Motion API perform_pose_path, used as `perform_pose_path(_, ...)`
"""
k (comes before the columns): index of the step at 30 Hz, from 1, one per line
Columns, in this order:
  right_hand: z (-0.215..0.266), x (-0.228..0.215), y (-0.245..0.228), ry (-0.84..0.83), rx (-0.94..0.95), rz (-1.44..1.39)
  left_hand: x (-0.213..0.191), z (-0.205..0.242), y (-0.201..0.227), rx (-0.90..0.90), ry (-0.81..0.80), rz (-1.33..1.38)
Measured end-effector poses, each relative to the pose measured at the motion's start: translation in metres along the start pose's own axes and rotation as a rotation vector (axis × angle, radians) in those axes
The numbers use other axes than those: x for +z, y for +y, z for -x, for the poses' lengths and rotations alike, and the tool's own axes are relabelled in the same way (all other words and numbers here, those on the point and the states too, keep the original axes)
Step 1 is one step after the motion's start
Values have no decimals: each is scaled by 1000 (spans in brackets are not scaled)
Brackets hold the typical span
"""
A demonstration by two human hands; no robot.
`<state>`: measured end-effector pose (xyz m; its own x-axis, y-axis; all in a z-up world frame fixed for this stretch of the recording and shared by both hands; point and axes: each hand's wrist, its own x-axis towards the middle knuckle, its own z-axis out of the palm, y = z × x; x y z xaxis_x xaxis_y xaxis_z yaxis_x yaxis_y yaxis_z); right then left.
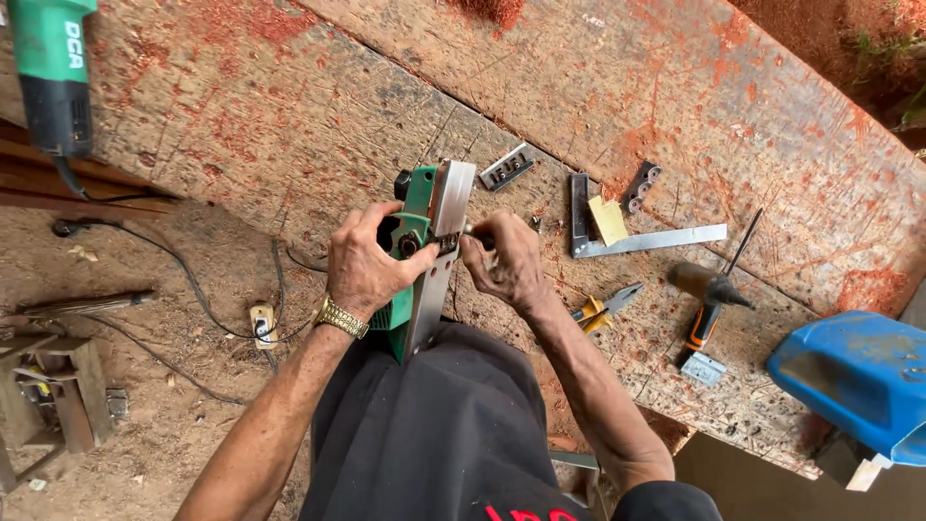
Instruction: The person assembles a green electric planer by attaching a metal base plate and inserting small metal components into its slots. They use their hands to align and press the parts into place on a wooden workbench covered in sawdust.
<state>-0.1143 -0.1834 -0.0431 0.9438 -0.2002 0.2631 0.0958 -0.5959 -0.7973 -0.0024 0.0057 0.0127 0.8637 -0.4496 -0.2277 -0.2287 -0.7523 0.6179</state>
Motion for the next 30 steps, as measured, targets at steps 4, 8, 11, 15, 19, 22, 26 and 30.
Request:
perform_pose_path(4, 16, 13, -1, -35, -16, -40, 2, 5, -9, 84, -12, -4)
perform_pose_path(8, 10, 17, -13, -61, -70, -30, 1, 6, -10, 98, -22, 13)
perform_pose_path(11, 9, 20, -10, -55, -116, -26, 0, 5, -13, 113, -28, 18)
perform_pose_path(15, 5, 18, -13, -96, -182, -6, -1, 6, -13, 135, -36, 59)
perform_pose_path(19, 1, 14, -12, -131, -225, 56, -1, 6, -15, 118, -51, 78)
perform_pose_path(22, -5, 9, -6, -179, -326, 154, -1, 5, -17, 119, -63, 82)
perform_pose_path(26, -19, -4, -6, -268, -514, 224, -3, 5, -14, 120, -76, 68)
perform_pose_path(30, -18, 9, 4, -376, -289, 98, -11, 2, -2, 37, -64, 93)
